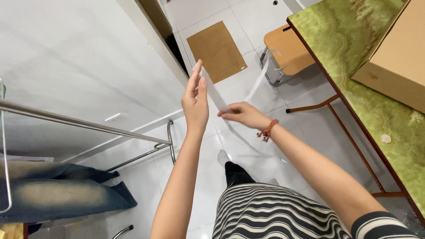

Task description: The person unties a white ribbon from a cardboard box, opens it, and removes a black garment wrapped in plastic. They unfold the garment, place it on a blue hanger, and hang it on a clothing rack. The person then folds the plastic wrap and places it into a separate box.

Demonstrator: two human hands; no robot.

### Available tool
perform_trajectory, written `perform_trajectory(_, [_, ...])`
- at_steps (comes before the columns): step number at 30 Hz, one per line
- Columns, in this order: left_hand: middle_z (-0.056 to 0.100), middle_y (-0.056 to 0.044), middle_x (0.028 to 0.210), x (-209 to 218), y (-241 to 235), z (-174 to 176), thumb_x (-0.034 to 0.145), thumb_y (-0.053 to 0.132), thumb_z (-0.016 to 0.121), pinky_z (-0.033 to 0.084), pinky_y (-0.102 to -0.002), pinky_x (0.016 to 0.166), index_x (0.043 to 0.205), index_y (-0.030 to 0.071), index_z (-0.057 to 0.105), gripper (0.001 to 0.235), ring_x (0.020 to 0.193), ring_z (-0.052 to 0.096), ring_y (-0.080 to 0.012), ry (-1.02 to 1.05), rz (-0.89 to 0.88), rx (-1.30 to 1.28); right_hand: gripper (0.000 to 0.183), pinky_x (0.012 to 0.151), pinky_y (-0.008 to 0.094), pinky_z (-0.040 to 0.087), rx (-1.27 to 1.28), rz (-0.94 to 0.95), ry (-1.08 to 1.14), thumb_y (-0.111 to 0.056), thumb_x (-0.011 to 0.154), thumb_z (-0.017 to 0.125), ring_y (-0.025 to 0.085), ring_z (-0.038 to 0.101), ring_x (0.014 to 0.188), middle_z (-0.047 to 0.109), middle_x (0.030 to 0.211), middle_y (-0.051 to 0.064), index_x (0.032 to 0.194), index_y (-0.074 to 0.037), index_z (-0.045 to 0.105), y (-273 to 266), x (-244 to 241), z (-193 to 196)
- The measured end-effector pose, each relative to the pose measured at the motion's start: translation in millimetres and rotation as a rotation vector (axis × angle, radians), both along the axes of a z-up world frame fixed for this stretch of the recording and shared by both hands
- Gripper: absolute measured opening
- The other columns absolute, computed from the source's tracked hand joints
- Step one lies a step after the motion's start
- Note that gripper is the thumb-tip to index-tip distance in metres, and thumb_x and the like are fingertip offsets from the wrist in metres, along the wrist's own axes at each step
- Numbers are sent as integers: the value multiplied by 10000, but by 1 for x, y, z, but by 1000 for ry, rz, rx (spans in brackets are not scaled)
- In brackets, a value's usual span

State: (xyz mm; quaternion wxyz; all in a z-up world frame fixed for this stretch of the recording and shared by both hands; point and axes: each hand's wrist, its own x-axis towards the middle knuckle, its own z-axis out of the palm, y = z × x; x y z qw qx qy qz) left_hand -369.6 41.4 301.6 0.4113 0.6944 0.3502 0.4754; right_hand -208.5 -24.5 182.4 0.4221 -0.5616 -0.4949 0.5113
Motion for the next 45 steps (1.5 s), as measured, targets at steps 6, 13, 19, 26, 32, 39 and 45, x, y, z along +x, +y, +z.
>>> perform_trajectory(6, [713,124,1435,44,-16,-12,1164,343,573,500,-347,1162,1441,333,683,298,1423,615,-147,-5,-259,33,577,1149,421,478,138,-164,202,-479,1070,581,223,639,1273,720,1346,148,1398,-15,677,-51,60,77])
perform_trajectory(13, [785,50,1289,90,-60,8,1106,372,531,521,-287,1117,1290,230,761,327,1269,639,-110,56,-465,-54,1007,1059,310,505,92,-134,358,-831,897,210,145,667,1038,735,1034,49,1167,-17,739,-76,110,111])
perform_trajectory(19, [728,43,1283,109,-78,-3,1098,388,535,594,-265,905,1250,332,758,276,1374,556,-106,108,-487,24,842,867,258,438,-20,-283,476,-819,901,275,98,577,868,728,1019,-16,1116,-157,750,-96,123,104])
perform_trajectory(26, [775,192,1125,110,-107,-4,1047,232,741,392,-344,1002,1182,301,757,152,1066,571,-125,149,-209,469,533,1003,297,581,113,-239,404,-524,1077,517,163,727,1091,762,1066,78,1053,-38,733,-112,124,101])
perform_trajectory(32, [753,108,936,110,-98,-1,994,172,815,458,-310,971,1314,287,698,360,1033,590,-151,47,-109,437,328,1093,457,559,267,-205,237,-261,1149,539,212,711,1173,755,1121,95,1194,-7,742,-112,98,130])
perform_trajectory(39, [748,82,830,107,-83,7,996,131,765,503,-248,764,1261,237,737,287,858,604,-100,162,-33,968,328,1105,450,553,257,-181,275,-220,1139,538,198,719,1153,766,1128,109,1338,-20,705,-113,104,125])
perform_trajectory(45, [768,33,863,97,-80,4,1023,84,727,590,-237,695,1310,183,729,304,736,608,-121,10,-64,806,257,1063,348,543,266,-204,77,-118,1085,600,152,689,1135,775,1157,81,1283,-17,730,-125,98,164])
